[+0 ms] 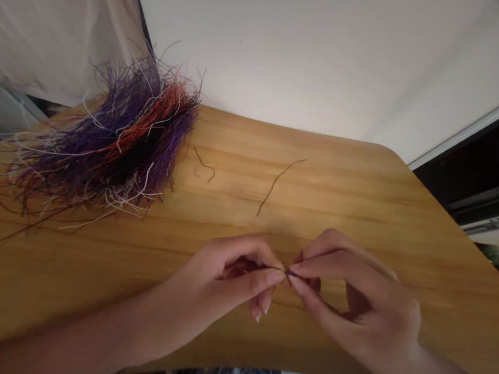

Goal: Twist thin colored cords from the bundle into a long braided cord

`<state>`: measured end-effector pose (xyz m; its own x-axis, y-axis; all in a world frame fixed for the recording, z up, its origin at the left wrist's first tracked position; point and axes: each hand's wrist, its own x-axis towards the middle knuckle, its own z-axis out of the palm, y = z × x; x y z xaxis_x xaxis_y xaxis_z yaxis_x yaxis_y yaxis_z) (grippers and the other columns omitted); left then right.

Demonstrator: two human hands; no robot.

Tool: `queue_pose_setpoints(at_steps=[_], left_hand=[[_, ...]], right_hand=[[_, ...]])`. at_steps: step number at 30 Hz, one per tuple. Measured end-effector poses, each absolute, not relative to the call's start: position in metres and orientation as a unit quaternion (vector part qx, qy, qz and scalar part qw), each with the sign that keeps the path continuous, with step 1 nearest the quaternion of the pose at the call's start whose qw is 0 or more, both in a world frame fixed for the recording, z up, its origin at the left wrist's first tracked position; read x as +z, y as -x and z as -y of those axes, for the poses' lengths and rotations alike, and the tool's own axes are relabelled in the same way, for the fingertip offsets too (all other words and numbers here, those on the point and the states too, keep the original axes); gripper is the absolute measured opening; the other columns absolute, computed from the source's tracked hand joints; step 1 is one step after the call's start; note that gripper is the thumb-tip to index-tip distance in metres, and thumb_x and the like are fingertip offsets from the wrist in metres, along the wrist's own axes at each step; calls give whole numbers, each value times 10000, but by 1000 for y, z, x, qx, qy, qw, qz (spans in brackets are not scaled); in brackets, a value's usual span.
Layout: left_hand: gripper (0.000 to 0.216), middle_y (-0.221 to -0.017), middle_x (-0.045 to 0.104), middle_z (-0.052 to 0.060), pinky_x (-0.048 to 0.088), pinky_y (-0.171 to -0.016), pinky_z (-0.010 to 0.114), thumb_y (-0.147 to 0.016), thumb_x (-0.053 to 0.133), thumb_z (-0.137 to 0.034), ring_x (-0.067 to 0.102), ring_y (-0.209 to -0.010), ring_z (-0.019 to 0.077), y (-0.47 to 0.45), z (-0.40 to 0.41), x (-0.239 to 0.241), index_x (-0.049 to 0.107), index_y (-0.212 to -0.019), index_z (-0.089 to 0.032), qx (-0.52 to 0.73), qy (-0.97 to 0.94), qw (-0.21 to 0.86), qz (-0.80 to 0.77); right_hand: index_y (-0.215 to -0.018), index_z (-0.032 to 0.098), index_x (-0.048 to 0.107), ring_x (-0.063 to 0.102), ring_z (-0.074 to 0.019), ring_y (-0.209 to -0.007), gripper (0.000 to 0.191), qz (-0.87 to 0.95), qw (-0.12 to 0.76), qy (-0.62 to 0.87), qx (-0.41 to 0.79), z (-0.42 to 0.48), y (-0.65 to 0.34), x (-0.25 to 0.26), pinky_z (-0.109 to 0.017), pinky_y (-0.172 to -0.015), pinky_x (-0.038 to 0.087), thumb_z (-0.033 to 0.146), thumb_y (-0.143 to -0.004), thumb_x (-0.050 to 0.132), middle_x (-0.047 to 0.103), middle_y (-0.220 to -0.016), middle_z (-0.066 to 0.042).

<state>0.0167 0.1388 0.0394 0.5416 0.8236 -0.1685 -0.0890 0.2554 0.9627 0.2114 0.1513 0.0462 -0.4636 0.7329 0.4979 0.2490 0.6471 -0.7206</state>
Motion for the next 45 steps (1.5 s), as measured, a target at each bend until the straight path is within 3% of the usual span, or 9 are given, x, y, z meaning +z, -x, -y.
queue_pose_setpoints(at_steps=[4,9,18,24,33,40,45], left_hand=[[178,-640,570,-41,428,-606,184,-888,566,-298,535,-620,85,-17,-139,39,600,-773,-167,324,-500,718,-359],[151,-596,535,-44,509,-637,241,-899,530,-242,520,-547,80,-16,-142,40,593,-802,-145,316,-434,796,-279],[155,-607,532,-35,531,-638,268,-917,493,-195,512,-513,72,-16,-143,37,577,-799,-140,292,-426,824,-232],[139,-618,537,-36,522,-639,259,-917,493,-204,523,-537,78,-15,-144,36,568,-817,-142,297,-445,810,-240],[122,-628,567,-36,474,-625,218,-894,537,-212,545,-581,77,-17,-142,37,562,-800,-138,279,-458,795,-283],[135,-641,564,-44,470,-626,213,-898,539,-247,543,-595,77,-17,-142,35,567,-807,-152,289,-470,783,-289],[169,-651,571,-54,426,-638,170,-896,563,-273,538,-639,65,-17,-141,34,581,-767,-166,306,-520,722,-339]], right_hand=[[-861,193,639,529,-117,-596,161,782,404,305,365,-153,-211,48,-245,-481,468,58,-772,636,540,-688,0],[-971,202,655,561,-125,-659,285,796,392,262,380,-155,-215,56,-240,-508,500,10,-763,616,582,-793,-29],[-880,169,678,578,-127,-670,199,757,406,243,450,-157,-215,56,-229,-522,514,25,-743,683,604,-762,-31],[-980,175,693,594,-127,-671,267,770,399,239,437,-158,-215,57,-236,-534,531,26,-760,671,630,-794,-42],[-945,180,694,610,-134,-677,267,792,387,237,409,-159,-216,56,-238,-540,517,15,-734,698,624,-783,-39],[-917,187,692,603,-125,-692,231,763,391,261,444,-156,-214,55,-235,-574,502,26,-751,686,614,-775,-27],[-850,199,665,572,-109,-695,96,720,349,330,500,-157,-215,52,-240,-625,488,116,-802,669,586,-752,6]])
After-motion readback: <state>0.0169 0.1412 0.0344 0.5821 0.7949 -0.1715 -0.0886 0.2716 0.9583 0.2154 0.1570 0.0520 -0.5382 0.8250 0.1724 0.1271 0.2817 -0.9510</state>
